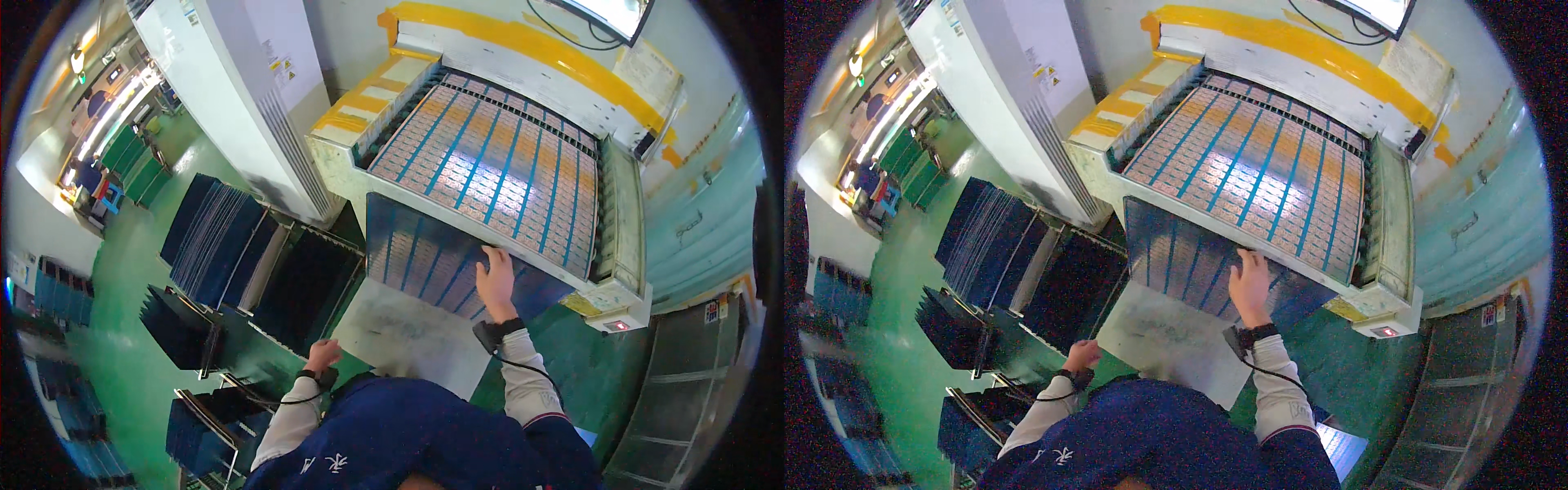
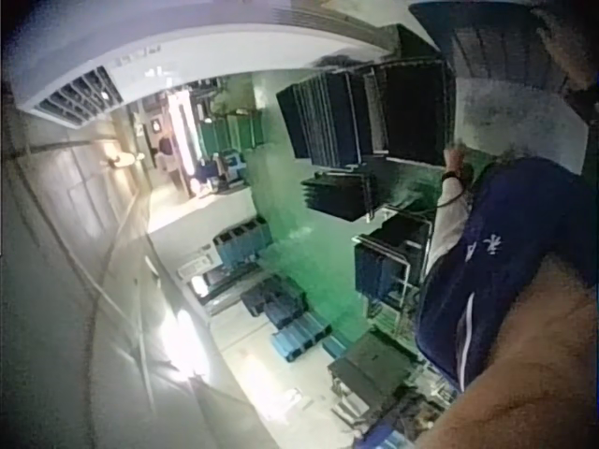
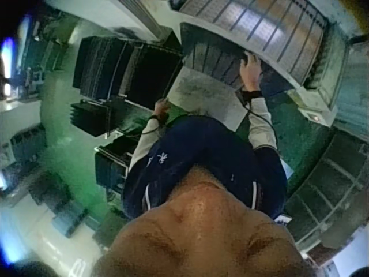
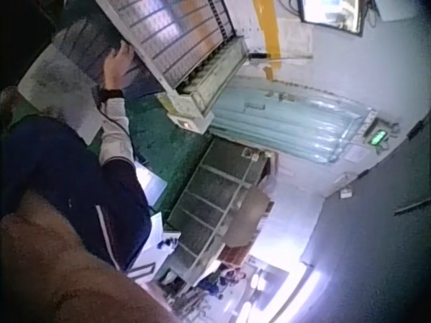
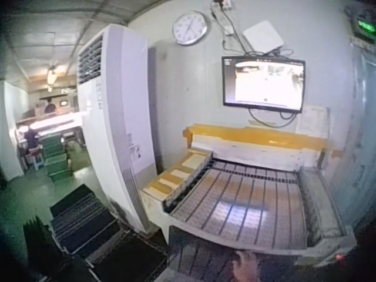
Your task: Picking up large industrial sheets from a stack and feeding them into a processing machine.
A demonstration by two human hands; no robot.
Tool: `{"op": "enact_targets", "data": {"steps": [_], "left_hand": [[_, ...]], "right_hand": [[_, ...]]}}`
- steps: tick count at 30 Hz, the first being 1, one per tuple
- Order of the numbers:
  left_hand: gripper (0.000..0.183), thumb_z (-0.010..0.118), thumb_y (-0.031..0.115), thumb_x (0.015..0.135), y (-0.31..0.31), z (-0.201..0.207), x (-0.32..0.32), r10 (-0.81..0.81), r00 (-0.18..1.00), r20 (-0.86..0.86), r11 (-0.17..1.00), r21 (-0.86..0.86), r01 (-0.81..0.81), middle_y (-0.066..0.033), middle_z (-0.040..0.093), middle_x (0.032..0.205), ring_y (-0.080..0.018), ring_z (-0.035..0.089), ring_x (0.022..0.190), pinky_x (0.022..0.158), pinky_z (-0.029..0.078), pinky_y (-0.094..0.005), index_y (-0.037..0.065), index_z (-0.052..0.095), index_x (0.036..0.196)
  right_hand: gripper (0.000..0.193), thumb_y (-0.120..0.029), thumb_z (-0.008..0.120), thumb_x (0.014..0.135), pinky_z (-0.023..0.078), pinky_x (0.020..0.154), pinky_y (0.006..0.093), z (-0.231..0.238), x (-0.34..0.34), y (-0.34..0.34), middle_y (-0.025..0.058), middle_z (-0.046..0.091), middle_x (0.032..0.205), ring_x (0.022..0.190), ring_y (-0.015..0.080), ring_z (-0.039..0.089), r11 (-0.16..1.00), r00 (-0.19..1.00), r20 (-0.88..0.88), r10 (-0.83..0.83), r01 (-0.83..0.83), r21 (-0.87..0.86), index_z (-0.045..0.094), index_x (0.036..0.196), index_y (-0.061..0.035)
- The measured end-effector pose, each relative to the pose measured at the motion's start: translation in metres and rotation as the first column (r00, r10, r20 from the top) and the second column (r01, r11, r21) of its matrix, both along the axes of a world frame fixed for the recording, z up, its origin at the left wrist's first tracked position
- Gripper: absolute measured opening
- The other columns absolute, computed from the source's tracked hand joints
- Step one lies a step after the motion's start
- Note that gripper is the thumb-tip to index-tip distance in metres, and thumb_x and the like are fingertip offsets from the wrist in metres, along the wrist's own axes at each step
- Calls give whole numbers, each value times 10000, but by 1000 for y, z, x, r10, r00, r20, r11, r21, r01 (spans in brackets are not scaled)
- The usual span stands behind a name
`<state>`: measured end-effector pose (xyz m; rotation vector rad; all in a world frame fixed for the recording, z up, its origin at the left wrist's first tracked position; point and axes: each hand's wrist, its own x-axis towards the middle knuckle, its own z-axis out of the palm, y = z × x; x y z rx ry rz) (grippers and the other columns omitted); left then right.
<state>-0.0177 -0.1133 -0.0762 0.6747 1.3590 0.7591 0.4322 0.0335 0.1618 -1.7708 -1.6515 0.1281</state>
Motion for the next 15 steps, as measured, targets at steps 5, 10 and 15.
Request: {"op": "enact_targets", "data": {"steps": [5,10,15], "left_hand": [[152,586,215,875,86,56,8,113,991,76,993,27,-115,29,545,684,-101,520,533,440,404,-244,79,583,808],[264,595,218,885,194,132,52,-16,1000,25,980,200,11,-2,565,862,-86,524,699,568,438,-216,32,563,1069],[672,699,270,783,275,165,101,56,932,-357,872,473,129,-165,586,1149,-243,567,1018,857,453,-331,-7,415,1325]], "right_hand": [[239,-25,640,724,475,775,349,-43,65,-26,118,588,949,842,264,586,975,978,-14,-209,210,75,611,961,-41],[292,-37,658,722,463,751,356,-68,154,-78,131,592,943,834,265,573,876,867,-171,-469,481,35,572,999,-4],[458,-24,646,738,456,826,336,-78,178,-94,146,582,1112,939,227,578,819,688,-507,-519,570,-66,509,1172,20]]}}
